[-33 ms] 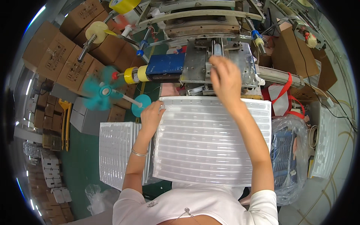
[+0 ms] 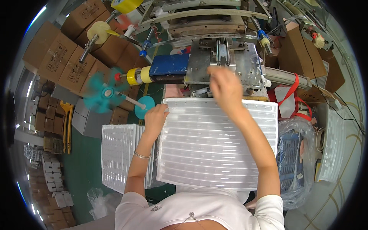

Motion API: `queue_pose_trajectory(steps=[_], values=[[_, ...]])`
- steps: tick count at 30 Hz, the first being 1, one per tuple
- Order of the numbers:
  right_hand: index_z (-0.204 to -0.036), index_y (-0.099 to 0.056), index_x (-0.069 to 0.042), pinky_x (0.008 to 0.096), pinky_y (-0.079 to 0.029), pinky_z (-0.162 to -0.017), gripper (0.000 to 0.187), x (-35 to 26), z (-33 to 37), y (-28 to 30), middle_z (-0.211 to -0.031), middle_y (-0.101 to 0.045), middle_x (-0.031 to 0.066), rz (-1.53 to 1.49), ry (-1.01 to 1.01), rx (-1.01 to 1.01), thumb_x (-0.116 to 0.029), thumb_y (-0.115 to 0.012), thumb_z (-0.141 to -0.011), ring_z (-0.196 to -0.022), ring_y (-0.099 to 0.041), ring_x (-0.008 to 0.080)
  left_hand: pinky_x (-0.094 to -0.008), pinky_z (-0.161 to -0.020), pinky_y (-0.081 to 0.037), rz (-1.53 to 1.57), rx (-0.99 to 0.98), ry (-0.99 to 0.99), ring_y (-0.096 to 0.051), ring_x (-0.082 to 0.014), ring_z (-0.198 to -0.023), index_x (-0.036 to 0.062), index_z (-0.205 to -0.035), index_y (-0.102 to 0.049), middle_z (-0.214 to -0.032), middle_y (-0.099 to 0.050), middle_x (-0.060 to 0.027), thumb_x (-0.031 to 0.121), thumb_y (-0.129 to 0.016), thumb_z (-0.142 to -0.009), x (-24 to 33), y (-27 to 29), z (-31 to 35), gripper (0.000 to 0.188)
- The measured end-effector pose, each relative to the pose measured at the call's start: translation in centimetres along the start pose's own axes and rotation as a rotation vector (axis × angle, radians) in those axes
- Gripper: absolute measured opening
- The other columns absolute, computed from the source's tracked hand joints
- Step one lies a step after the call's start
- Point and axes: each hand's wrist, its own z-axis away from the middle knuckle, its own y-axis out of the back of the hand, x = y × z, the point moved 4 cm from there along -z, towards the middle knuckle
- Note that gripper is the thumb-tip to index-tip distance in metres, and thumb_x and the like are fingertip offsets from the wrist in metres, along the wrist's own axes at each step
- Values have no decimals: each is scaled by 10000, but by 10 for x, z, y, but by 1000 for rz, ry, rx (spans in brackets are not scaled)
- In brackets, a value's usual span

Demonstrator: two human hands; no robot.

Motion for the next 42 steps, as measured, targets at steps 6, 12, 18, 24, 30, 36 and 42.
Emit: queue_pose_trajectory(steps=[6,12,18,24,30,36,42], values=[[-1065,-601,-121,326,-490,-670,374,-36,71,-65,-849,-561,69,19,130,-511,-27,-577,-703,-798,-567,224,-354,-618,-480,99,-28,-225,-602,-256,-704,81,-883,-572,-809,-585,-79,103,-683,-680,7,-12,-6,233],[-1033,-586,-147,318,-491,-648,319,-30,92,-100,-883,-541,70,226,237,-719,-64,-574,-725,-819,-567,213,-405,-682,-470,222,-5,142,-567,-346,-806,28,-924,-532,-888,-542,-144,57,-640,-704,13,-5,2,247],[-993,-539,-80,345,-506,-649,298,-24,63,-61,-899,-534,89,-203,-173,-516,-29,-596,-705,-857,-585,235,-372,-753,-426,249,75,-191,-552,-297,-845,37,-930,-559,-895,-532,-109,59,-677,-679,45,-2,-12,278],[-1020,-536,-40,272,-486,-685,245,9,47,-3,-992,-569,71,-406,-497,-306,-57,-586,-780,-883,-576,162,-362,-762,-395,98,-49,-244,-563,-238,-862,75,-983,-622,-923,-611,-72,77,-694,-673,40,-21,-13,318],[-1022,-582,-18,252,-478,-716,186,28,45,31,-1068,-599,64,-407,-560,-304,-52,-541,-844,-865,-575,140,-363,-792,-393,169,-3,-140,-567,-251,-890,83,-1016,-621,-939,-625,-87,86,-651,-739,45,-6,-15,279],[-1099,-587,-7,238,-481,-759,246,22,28,52,-1105,-594,82,-383,-464,-164,-20,-550,-857,-886,-585,134,-358,-771,-397,444,177,-96,-554,-263,-880,89,-1060,-614,-959,-604,-81,109,-631,-773,80,6,-51,288],[-1072,-594,9,244,-512,-709,247,28,16,59,-1036,-635,88,-239,-392,-42,-15,-607,-826,-816,-619,141,-387,-834,-332,193,523,-103,-496,-234,-919,138,-1084,-623,-950,-571,-51,215,-652,-786,130,26,-118,309]])
